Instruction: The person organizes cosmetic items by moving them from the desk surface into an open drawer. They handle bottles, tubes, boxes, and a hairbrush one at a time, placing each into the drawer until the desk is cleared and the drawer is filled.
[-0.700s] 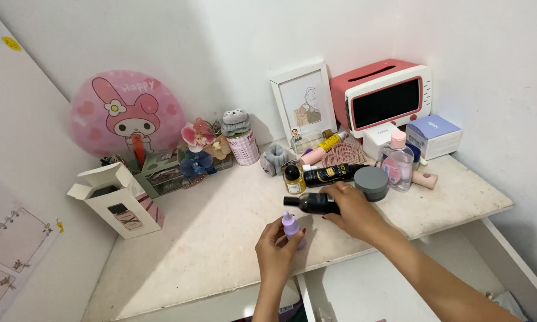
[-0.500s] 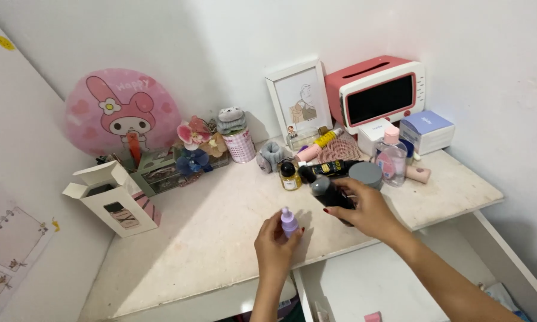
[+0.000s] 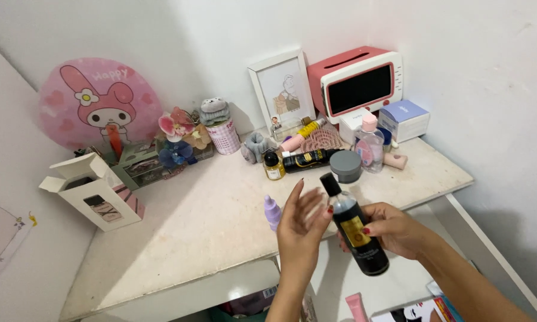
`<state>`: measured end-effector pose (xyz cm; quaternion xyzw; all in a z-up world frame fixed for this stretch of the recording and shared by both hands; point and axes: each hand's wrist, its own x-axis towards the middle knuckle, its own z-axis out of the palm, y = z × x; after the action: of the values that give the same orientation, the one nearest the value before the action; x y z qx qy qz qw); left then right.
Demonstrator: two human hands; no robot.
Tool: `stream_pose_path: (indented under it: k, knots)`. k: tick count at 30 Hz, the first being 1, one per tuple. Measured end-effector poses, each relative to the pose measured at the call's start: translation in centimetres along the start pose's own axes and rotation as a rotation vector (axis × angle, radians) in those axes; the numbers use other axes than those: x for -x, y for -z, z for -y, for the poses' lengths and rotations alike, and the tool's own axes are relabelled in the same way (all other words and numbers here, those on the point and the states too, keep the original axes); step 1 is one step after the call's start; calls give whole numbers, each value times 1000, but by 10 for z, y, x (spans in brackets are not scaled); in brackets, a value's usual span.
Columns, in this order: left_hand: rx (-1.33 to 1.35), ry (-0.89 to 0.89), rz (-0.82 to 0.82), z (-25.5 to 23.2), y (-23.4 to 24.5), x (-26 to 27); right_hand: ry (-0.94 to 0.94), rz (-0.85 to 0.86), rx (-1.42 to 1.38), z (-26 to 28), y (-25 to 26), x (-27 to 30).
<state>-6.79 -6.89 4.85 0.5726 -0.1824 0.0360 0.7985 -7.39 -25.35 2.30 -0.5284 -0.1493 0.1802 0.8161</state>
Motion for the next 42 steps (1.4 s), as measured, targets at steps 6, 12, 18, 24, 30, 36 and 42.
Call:
stream_pose_path:
  k: [6, 12, 18, 24, 30, 36, 42]
  knots:
    - [159, 343, 229, -20, -13, 9, -165, 28, -7, -2, 3, 23]
    - [53, 350, 148, 14, -16, 30, -339, 68, 48, 9, 7, 49]
    - [10, 400, 19, 55, -32, 60, -498, -188, 639, 14, 12, 68]
    - [-481, 551, 190, 91, -36, 61, -585, -292, 985, -3, 39, 78]
    - [-753, 586, 412, 90, -47, 54, -607, -234, 1141, -25, 62, 74]
    - [-852, 714, 477, 101, -32, 53, -684, -121, 1283, -34, 48, 64]
    - [-931, 720, 577, 110, -24, 56, -660, -78, 1306, -55, 55, 60]
